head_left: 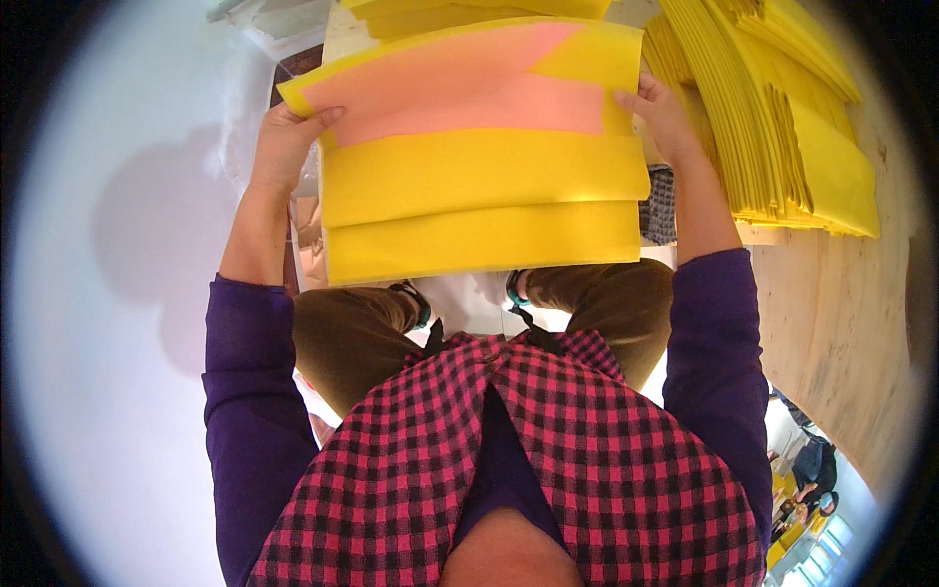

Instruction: The person folds yellow and pink sheets of paper or foam on a workbench, aligning edges and pressing folds. They stack the folded sheets and continue folding additional sheets from a nearby pile.

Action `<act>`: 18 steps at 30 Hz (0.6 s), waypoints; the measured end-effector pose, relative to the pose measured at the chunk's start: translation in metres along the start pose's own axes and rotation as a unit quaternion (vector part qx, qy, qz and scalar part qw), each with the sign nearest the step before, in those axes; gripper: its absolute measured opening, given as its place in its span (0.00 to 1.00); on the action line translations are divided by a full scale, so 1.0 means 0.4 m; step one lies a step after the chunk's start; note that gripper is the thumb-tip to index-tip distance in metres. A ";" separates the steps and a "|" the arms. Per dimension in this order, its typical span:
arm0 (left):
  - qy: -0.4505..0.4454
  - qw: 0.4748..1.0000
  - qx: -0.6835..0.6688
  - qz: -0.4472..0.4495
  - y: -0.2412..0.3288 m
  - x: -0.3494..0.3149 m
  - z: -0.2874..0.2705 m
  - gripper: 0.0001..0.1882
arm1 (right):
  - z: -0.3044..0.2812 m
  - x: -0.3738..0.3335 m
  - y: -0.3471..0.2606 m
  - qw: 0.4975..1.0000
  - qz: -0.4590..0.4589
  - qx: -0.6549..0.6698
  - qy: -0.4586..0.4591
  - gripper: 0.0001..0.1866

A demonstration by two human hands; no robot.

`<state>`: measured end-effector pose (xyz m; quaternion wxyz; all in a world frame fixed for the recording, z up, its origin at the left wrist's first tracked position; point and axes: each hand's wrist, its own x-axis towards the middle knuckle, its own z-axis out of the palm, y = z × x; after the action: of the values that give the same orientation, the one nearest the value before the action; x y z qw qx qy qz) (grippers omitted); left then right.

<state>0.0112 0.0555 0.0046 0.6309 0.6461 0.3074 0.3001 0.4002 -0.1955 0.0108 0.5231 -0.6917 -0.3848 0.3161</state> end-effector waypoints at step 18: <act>0.015 0.991 0.121 0.063 -0.029 -0.018 -0.014 0.09 | -0.008 -0.042 0.008 0.997 -0.029 -0.050 0.045 0.09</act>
<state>0.0022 0.0537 -0.0067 0.5235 0.7311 0.3093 0.3094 0.3951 -0.2123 0.0091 0.5136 -0.7190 -0.3958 0.2502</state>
